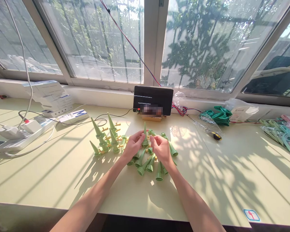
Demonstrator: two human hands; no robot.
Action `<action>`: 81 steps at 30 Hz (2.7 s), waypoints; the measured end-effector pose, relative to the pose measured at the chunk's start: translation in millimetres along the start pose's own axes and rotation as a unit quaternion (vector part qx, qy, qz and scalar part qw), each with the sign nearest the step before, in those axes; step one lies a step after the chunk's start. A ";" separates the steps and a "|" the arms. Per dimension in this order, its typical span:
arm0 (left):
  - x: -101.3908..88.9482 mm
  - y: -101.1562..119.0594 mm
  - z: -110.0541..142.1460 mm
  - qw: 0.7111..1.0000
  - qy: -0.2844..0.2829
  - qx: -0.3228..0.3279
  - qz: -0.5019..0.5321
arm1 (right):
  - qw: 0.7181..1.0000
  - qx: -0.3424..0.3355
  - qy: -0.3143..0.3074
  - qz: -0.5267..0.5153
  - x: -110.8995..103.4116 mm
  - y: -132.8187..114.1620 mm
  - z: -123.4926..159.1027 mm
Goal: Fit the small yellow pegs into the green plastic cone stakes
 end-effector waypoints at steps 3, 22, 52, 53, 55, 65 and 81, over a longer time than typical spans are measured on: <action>5.2 1.9 -0.5 0.999 -0.036 0.027 -0.019 | 0.998 0.044 0.006 -0.047 -0.5 4.4 -1.1; 6.4 -2.4 -0.3 0.999 -0.030 0.012 -0.030 | 0.980 0.104 0.044 -0.164 -3.6 10.4 -1.2; 8.5 -8.2 -1.1 0.998 -0.050 -0.003 -0.022 | 0.999 0.009 0.034 -0.034 -8.0 8.4 -1.3; 9.2 -8.8 -1.1 0.998 -0.055 -0.006 -0.017 | 0.999 0.013 0.035 -0.039 -8.3 8.7 -1.5; 10.6 -9.0 -0.9 0.998 -0.065 -0.011 -0.010 | 0.998 0.022 0.037 -0.048 -8.7 9.3 -2.2; 9.5 -5.7 -0.7 0.998 -0.056 -0.002 -0.023 | 0.999 0.007 0.026 -0.034 -6.4 2.0 -1.4; 10.0 -5.4 -1.1 0.998 -0.063 -0.001 -0.020 | 0.998 0.036 0.037 -0.044 -8.2 3.8 -0.8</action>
Point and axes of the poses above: each hand's wrist, its own z-axis away from the middle knuckle, its own x-axis out of the palm, y = z × x, the point moved 8 cm from there along -z, towards the middle knuckle, and after that the axes turned 15 degrees about -z, right-handed, at the moved point
